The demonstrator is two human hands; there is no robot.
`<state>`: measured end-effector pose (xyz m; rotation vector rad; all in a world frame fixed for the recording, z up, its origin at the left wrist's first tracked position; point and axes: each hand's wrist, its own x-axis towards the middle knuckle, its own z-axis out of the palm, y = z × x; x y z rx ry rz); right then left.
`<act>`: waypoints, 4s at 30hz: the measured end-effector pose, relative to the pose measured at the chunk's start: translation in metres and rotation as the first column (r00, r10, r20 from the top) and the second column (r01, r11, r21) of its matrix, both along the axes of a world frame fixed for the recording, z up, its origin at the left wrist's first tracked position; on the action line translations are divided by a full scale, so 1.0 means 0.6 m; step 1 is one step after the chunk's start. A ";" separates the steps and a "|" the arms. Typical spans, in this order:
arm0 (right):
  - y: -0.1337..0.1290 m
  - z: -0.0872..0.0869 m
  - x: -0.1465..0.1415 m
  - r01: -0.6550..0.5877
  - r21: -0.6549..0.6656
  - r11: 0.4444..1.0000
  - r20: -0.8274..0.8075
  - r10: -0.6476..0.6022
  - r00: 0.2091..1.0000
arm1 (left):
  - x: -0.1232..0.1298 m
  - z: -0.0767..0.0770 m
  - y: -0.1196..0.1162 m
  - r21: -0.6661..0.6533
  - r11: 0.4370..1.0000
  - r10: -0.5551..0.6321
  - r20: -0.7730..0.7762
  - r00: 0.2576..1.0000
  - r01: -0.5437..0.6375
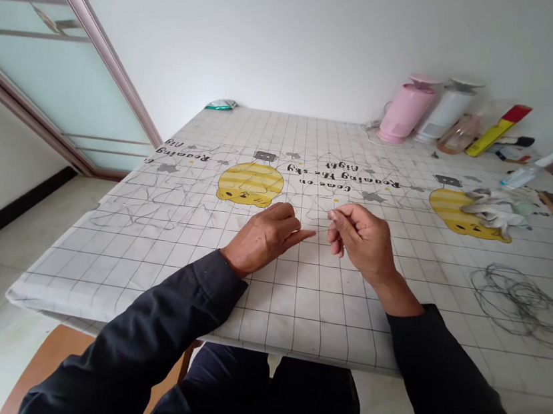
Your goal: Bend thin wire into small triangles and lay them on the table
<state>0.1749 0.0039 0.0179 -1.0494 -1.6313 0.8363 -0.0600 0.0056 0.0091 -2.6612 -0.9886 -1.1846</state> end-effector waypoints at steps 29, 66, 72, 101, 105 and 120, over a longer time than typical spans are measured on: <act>-0.003 -0.019 0.006 0.041 0.151 0.988 0.186 -0.069 0.980 | 0.037 0.014 -0.020 -0.698 0.370 0.346 0.716 0.606 0.613; -0.003 -0.010 0.014 -0.221 0.010 0.975 0.339 0.205 0.918 | 0.026 -0.037 -0.013 -0.293 0.906 0.308 -0.045 0.950 -0.307; -0.005 -0.007 0.012 -0.271 0.079 0.959 0.406 0.217 0.888 | 0.031 -0.033 -0.018 -0.296 0.887 0.366 -0.014 0.930 -0.354; -0.006 0.018 0.019 -0.228 -0.121 0.966 0.419 0.258 0.871 | 0.044 0.008 -0.025 -0.860 0.467 0.446 0.430 0.785 0.206; 0.002 0.022 0.034 -0.151 -0.070 0.986 0.282 0.164 0.945 | 0.045 0.008 -0.020 -0.831 0.460 0.484 0.531 0.696 0.314; -0.005 -0.013 0.000 -0.033 -0.067 0.997 0.177 0.045 0.983 | 0.032 0.019 -0.018 -0.776 0.485 0.426 0.612 0.666 0.403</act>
